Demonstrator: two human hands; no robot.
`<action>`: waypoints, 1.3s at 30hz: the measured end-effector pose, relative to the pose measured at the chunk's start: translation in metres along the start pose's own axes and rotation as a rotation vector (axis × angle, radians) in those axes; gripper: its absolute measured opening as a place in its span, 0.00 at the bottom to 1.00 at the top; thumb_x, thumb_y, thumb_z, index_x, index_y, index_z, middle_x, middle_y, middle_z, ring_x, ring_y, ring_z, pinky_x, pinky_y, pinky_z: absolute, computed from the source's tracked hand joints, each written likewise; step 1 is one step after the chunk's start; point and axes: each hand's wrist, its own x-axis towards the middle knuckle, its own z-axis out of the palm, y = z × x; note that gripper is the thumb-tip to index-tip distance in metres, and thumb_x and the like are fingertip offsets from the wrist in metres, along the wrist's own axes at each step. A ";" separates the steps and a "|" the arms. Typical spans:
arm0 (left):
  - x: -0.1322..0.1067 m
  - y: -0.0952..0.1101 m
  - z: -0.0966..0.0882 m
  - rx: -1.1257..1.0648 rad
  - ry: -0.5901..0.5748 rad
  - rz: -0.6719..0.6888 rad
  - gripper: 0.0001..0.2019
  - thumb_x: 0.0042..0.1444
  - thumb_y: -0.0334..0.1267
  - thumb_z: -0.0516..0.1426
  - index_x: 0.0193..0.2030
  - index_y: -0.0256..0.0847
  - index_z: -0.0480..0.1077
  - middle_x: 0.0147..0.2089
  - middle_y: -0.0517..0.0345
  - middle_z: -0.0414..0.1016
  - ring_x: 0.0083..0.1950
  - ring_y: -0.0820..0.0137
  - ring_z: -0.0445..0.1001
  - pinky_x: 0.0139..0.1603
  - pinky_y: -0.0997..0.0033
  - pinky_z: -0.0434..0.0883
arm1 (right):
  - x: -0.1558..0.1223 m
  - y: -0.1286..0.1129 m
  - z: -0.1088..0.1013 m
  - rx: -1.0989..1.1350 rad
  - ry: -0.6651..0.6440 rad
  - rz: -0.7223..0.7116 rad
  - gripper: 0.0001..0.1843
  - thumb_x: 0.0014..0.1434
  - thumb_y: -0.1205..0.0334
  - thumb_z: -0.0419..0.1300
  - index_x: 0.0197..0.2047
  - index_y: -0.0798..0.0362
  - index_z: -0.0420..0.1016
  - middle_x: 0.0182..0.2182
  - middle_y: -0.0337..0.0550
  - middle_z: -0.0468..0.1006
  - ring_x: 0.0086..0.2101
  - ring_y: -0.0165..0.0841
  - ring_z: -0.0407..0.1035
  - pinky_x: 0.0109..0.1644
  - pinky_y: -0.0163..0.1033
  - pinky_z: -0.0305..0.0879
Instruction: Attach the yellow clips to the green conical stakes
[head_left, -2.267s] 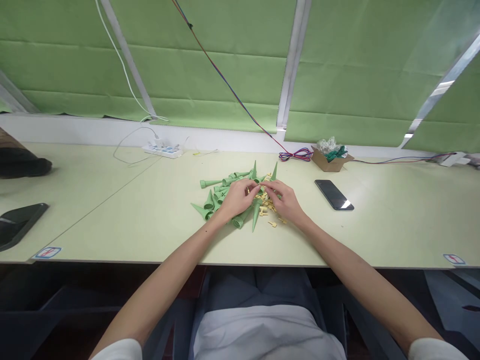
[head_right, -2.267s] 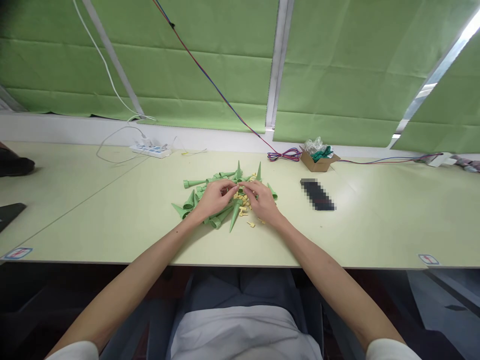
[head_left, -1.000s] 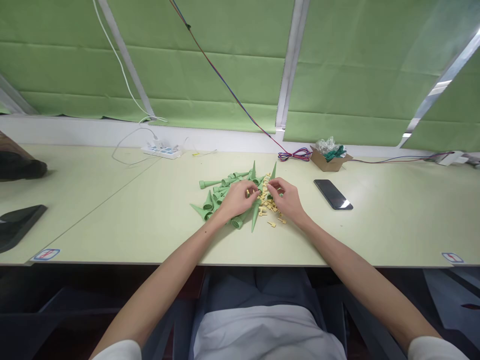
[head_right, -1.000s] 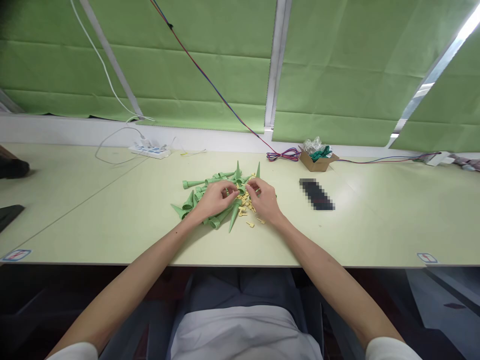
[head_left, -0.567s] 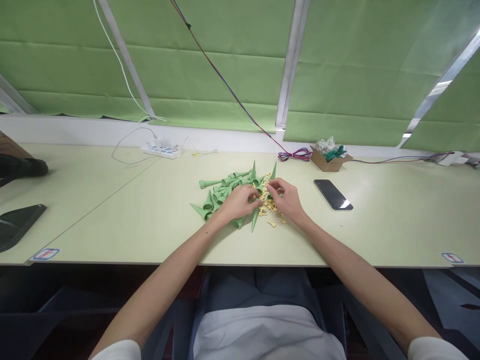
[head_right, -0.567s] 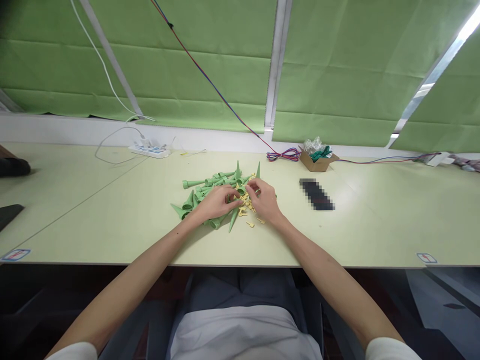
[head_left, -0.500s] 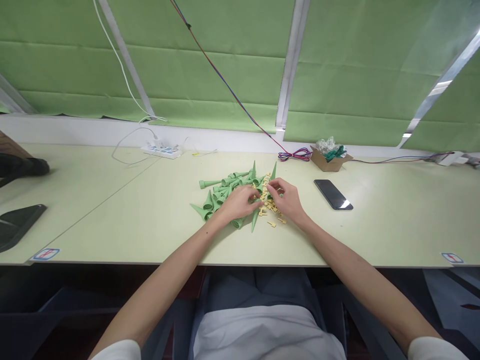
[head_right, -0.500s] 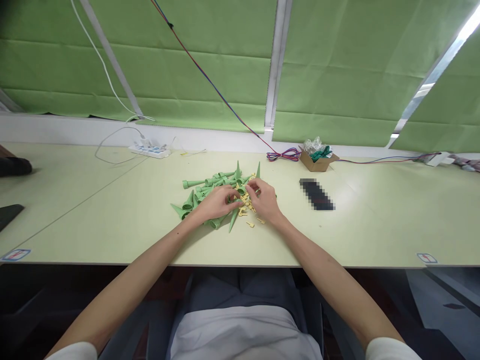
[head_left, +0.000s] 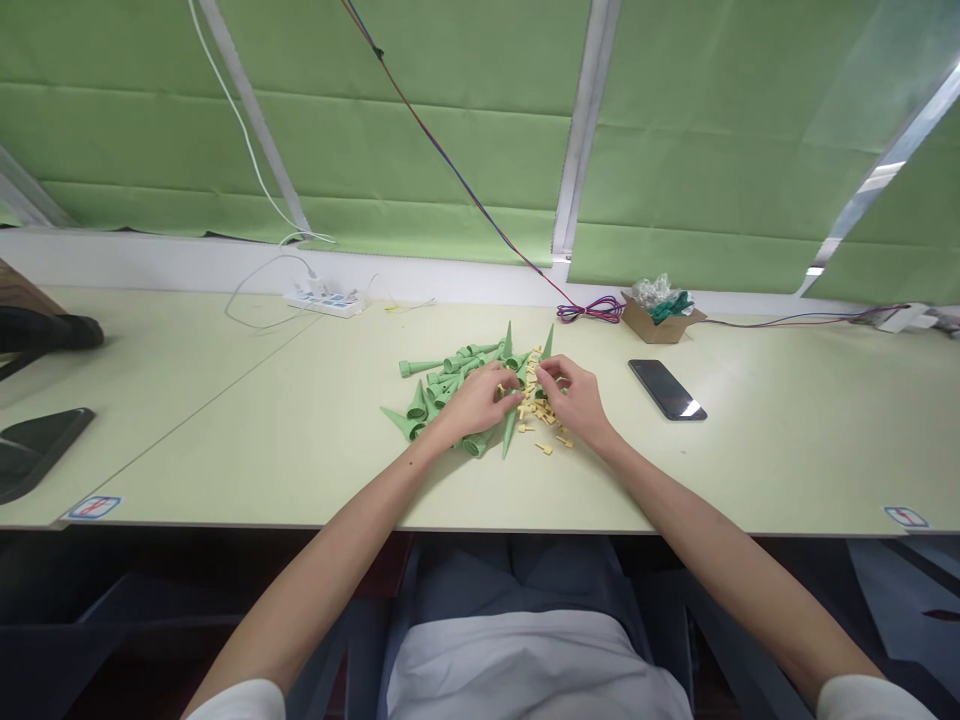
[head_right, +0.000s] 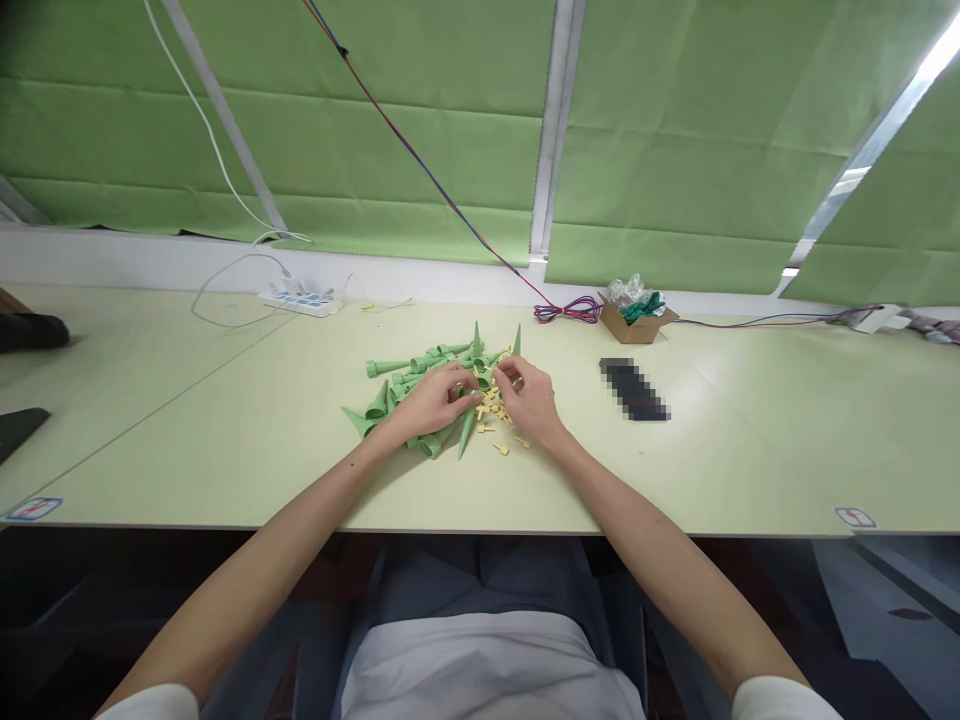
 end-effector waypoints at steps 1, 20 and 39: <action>0.000 0.000 0.000 -0.014 0.023 -0.004 0.08 0.62 0.42 0.55 0.37 0.41 0.71 0.39 0.55 0.70 0.36 0.66 0.70 0.41 0.64 0.67 | 0.000 0.000 0.000 0.001 0.003 0.000 0.11 0.63 0.54 0.57 0.37 0.52 0.74 0.32 0.42 0.79 0.31 0.33 0.71 0.34 0.38 0.66; 0.003 0.003 -0.002 -0.097 0.287 -0.093 0.07 0.65 0.40 0.51 0.39 0.41 0.65 0.36 0.56 0.71 0.33 0.69 0.68 0.39 0.67 0.66 | 0.000 -0.004 -0.001 -0.001 -0.035 -0.042 0.12 0.62 0.53 0.57 0.34 0.52 0.75 0.31 0.43 0.79 0.31 0.34 0.71 0.35 0.39 0.68; 0.003 0.002 0.002 -0.083 0.272 -0.058 0.08 0.65 0.41 0.51 0.39 0.40 0.67 0.37 0.55 0.73 0.34 0.69 0.69 0.38 0.68 0.66 | -0.002 -0.002 0.001 0.017 -0.105 -0.055 0.12 0.63 0.54 0.57 0.35 0.51 0.76 0.34 0.44 0.80 0.32 0.34 0.72 0.34 0.39 0.69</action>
